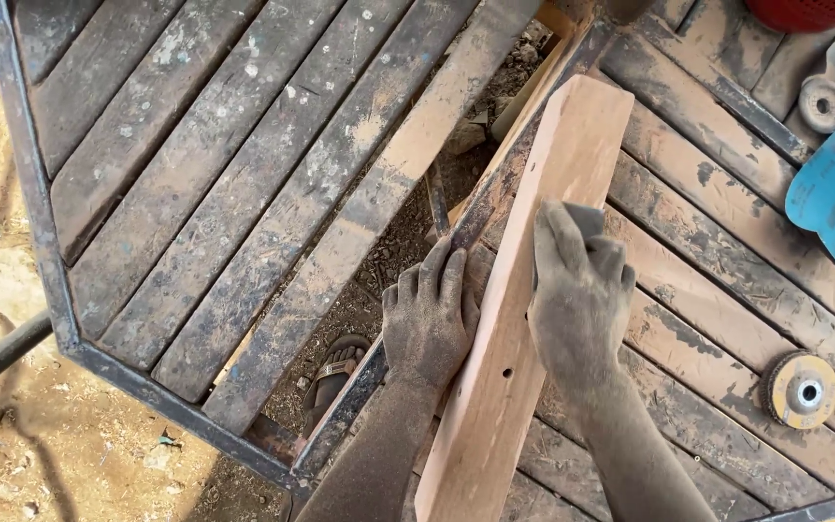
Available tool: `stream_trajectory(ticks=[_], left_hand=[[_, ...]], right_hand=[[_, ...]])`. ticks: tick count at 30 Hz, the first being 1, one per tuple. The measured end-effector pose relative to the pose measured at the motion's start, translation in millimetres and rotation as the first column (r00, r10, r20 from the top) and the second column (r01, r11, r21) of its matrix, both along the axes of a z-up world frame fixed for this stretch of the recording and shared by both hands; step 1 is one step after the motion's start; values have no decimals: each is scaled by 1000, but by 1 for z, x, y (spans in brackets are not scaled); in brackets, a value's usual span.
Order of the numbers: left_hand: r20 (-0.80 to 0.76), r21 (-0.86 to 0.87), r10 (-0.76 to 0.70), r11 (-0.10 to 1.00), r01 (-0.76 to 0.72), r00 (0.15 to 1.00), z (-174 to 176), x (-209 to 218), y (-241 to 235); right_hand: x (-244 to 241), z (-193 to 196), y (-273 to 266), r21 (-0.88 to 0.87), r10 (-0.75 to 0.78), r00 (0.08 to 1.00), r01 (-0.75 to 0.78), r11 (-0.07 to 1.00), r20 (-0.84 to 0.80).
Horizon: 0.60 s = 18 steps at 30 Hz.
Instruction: Sanding a wooden beam by hand using sandpaper on a metal workbench.
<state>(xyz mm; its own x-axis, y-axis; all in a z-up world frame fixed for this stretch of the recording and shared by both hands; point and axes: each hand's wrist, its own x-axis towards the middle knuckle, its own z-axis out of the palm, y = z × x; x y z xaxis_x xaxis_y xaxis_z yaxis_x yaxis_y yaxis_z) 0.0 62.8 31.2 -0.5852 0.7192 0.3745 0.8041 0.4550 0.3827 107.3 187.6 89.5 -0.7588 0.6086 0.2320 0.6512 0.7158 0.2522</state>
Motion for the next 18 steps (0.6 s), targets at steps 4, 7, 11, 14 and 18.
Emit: stream_trajectory(ticks=[4,7,11,14,18], left_hand=[[5,26,-3,1000,3,1000,2,3,3],[-6,4,2,1000,-2,1000,1,0,0],[-3,-12,-1,1000,1,1000,-2,0,1],[-1,1,-6,1000,6,1000,1,2,1],[1,9,-1,1000,1,1000,4,-1,1]], right_hand=[[-3,19,-3,-10,-20,1000,20,1000,22],[5,20,-18,-121,-30,997,38,992,65],[-5,11,0,-86,-25,998,30,996,55],[1,16,-5,-71,-18,998,22,997,58],[2,18,-11,-64,-10,997,15,998,73]])
